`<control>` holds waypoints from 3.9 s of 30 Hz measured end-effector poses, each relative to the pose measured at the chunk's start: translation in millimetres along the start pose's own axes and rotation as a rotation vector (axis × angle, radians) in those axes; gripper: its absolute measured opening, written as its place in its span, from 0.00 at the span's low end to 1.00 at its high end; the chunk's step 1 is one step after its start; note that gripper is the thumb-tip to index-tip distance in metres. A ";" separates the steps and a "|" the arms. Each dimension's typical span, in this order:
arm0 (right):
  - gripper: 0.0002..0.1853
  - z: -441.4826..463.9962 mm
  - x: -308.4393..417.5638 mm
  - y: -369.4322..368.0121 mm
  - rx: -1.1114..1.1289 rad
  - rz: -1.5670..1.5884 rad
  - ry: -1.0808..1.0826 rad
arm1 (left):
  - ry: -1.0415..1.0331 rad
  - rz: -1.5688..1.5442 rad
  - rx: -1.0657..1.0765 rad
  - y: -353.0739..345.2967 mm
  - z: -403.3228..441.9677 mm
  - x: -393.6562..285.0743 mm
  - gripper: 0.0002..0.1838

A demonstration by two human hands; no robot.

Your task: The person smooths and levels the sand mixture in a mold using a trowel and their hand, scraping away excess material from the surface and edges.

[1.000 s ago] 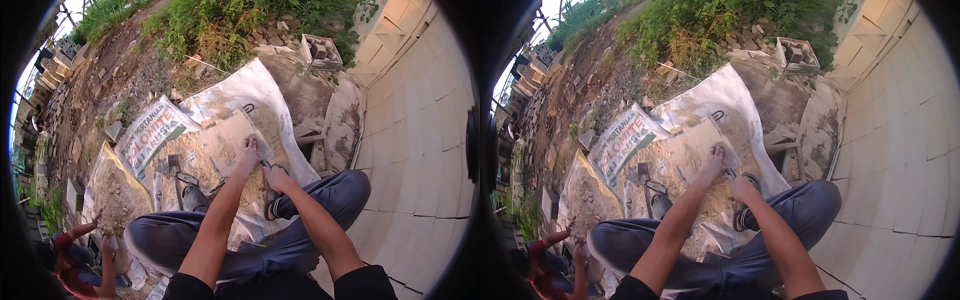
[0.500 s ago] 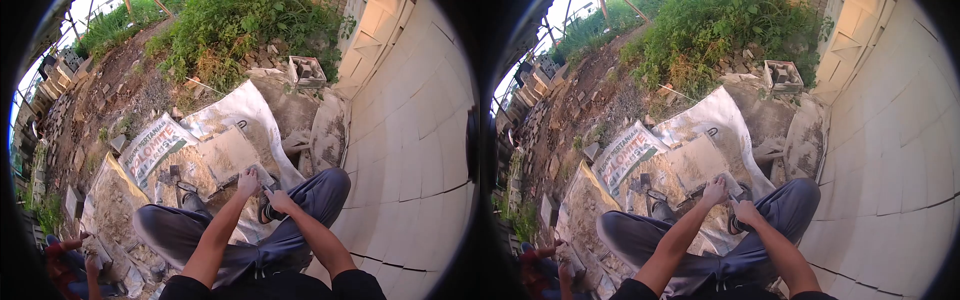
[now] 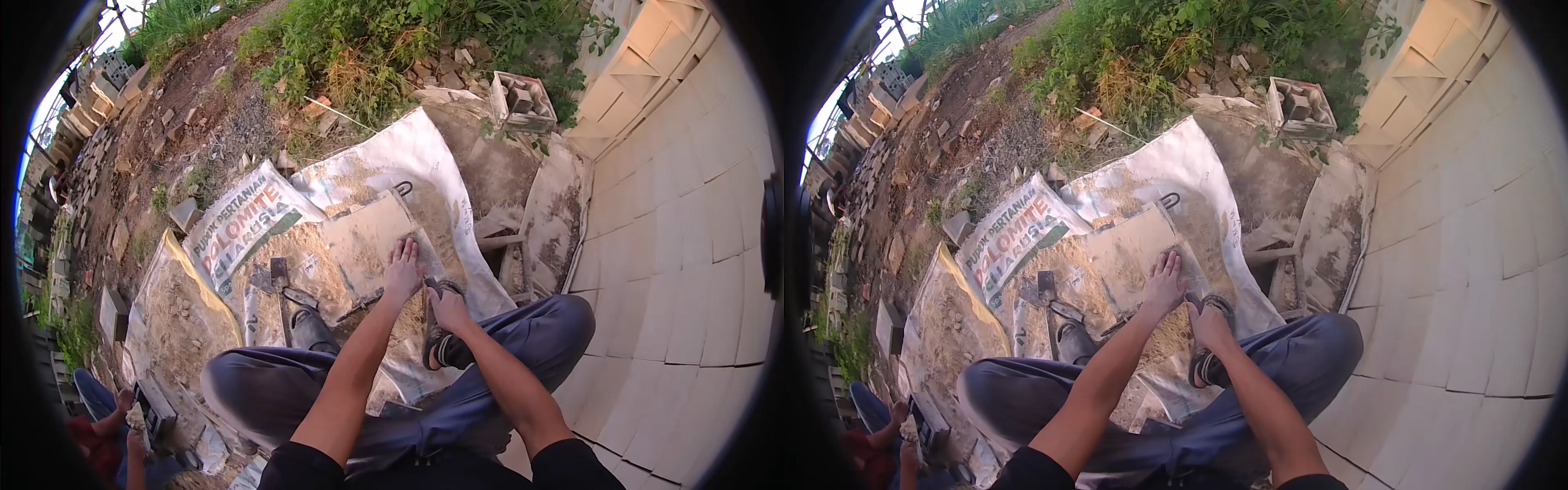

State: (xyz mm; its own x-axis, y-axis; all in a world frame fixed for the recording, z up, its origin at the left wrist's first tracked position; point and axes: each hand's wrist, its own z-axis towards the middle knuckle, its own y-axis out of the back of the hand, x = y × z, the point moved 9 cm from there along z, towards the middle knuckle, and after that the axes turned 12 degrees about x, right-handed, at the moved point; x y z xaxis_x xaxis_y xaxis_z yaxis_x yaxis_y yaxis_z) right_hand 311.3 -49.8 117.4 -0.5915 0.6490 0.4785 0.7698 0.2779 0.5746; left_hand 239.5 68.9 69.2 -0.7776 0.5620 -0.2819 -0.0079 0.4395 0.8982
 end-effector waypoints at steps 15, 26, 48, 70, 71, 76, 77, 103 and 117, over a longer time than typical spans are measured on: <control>0.35 102.0 93.9 37.2 -0.037 -0.063 0.128 | 0.014 0.054 0.041 56.7 103.7 80.1 0.35; 0.36 90.7 69.3 3.5 0.020 0.127 0.093 | 0.008 0.060 0.056 41.7 78.2 69.6 0.36; 0.34 -80.7 19.7 -12.8 0.086 -0.181 0.144 | 0.081 -0.126 0.226 -22.7 -80.0 -4.8 0.38; 0.31 -5.6 65.2 -74.9 0.146 0.070 -0.003 | 0.137 -0.005 0.247 -1.1 -38.2 86.4 0.37; 0.31 -13.2 61.1 -76.2 0.181 0.069 -0.003 | 0.136 0.074 0.286 -6.3 -44.4 78.3 0.37; 0.33 -41.1 44.3 -78.4 0.157 0.025 0.060 | 0.143 0.084 0.354 -20.5 -74.4 53.6 0.37; 0.33 -43.9 38.5 -80.4 0.142 0.017 0.023 | 0.126 0.017 0.323 -22.3 -80.2 50.7 0.38; 0.29 24.4 143.2 -104.4 0.090 0.004 0.119 | 0.290 0.007 0.172 32.4 -43.5 176.4 0.34; 0.27 -65.9 59.0 -118.2 0.127 0.001 0.148 | 0.281 0.009 0.367 -24.2 -121.0 89.0 0.36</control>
State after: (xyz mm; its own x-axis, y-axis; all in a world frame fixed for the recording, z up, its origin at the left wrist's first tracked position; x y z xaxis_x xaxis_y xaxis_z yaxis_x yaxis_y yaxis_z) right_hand 169.6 -91.0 121.5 -0.6126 0.5405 0.5767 0.7887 0.3704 0.4906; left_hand 94.4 23.4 63.3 -0.9172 0.3774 -0.1273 0.1830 0.6832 0.7070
